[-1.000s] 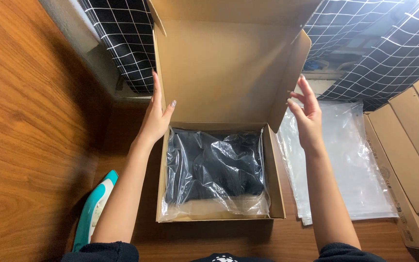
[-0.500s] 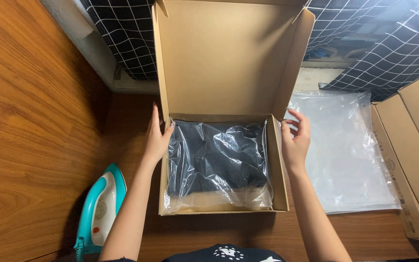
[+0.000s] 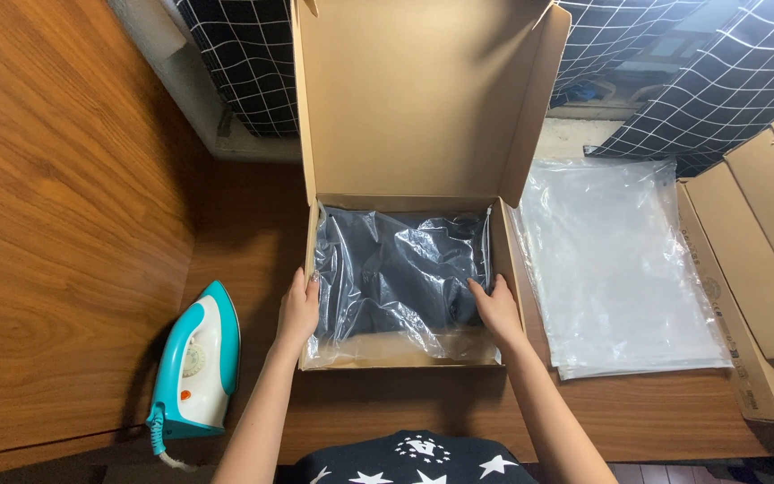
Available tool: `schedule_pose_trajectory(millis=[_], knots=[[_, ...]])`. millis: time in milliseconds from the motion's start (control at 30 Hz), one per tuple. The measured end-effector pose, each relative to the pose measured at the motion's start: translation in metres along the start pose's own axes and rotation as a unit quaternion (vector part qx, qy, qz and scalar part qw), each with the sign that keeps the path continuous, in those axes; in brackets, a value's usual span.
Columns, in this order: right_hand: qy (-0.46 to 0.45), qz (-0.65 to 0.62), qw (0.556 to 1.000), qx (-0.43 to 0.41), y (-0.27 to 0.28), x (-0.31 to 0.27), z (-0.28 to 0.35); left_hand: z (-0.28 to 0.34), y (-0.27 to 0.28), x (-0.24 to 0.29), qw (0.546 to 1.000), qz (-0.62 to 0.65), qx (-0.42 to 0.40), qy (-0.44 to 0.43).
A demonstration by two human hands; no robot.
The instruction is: The person opens a cardboard box, removes a plastic-wrapped black t-shirt, and places it on a wooden table. They unwrap the t-shirt, unfold it, and then hang it on a hanger on a nearby clothing rack.
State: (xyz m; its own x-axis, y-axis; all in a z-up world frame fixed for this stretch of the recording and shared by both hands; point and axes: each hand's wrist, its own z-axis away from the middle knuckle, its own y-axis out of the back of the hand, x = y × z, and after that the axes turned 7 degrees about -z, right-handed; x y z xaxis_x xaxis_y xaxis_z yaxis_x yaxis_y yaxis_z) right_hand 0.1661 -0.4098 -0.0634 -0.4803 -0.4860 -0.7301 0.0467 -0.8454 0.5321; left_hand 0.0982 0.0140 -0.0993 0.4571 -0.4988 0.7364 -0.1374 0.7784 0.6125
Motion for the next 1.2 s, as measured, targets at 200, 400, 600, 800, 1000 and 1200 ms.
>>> schedule_pose_trajectory(millis=[200,400,600,800,1000,1200], knots=[[-0.038,0.007,0.999,-0.008,-0.003,-0.018,-0.019,-0.001,0.001,0.002,1.0,0.007,0.006,0.007],[-0.056,0.004,0.997,-0.049,-0.001,-0.041,-0.003,0.036,0.016,0.036,0.993,-0.025,0.069,-0.09],[0.014,0.015,1.0,-0.023,-0.003,-0.035,-0.008,0.032,-0.008,0.055,0.945,-0.114,0.131,-0.277],[0.089,0.03,0.995,-0.015,-0.019,0.003,-0.043,0.029,-0.044,0.071,0.979,-0.148,0.09,-0.112],[0.141,0.059,0.988,-0.008,-0.017,-0.023,0.0,-0.035,-0.077,0.049,0.976,-0.193,0.094,-0.036],[0.022,-0.058,0.998,-0.024,-0.011,-0.029,0.007,-0.069,-0.081,0.042,0.998,-0.043,0.05,0.012]])
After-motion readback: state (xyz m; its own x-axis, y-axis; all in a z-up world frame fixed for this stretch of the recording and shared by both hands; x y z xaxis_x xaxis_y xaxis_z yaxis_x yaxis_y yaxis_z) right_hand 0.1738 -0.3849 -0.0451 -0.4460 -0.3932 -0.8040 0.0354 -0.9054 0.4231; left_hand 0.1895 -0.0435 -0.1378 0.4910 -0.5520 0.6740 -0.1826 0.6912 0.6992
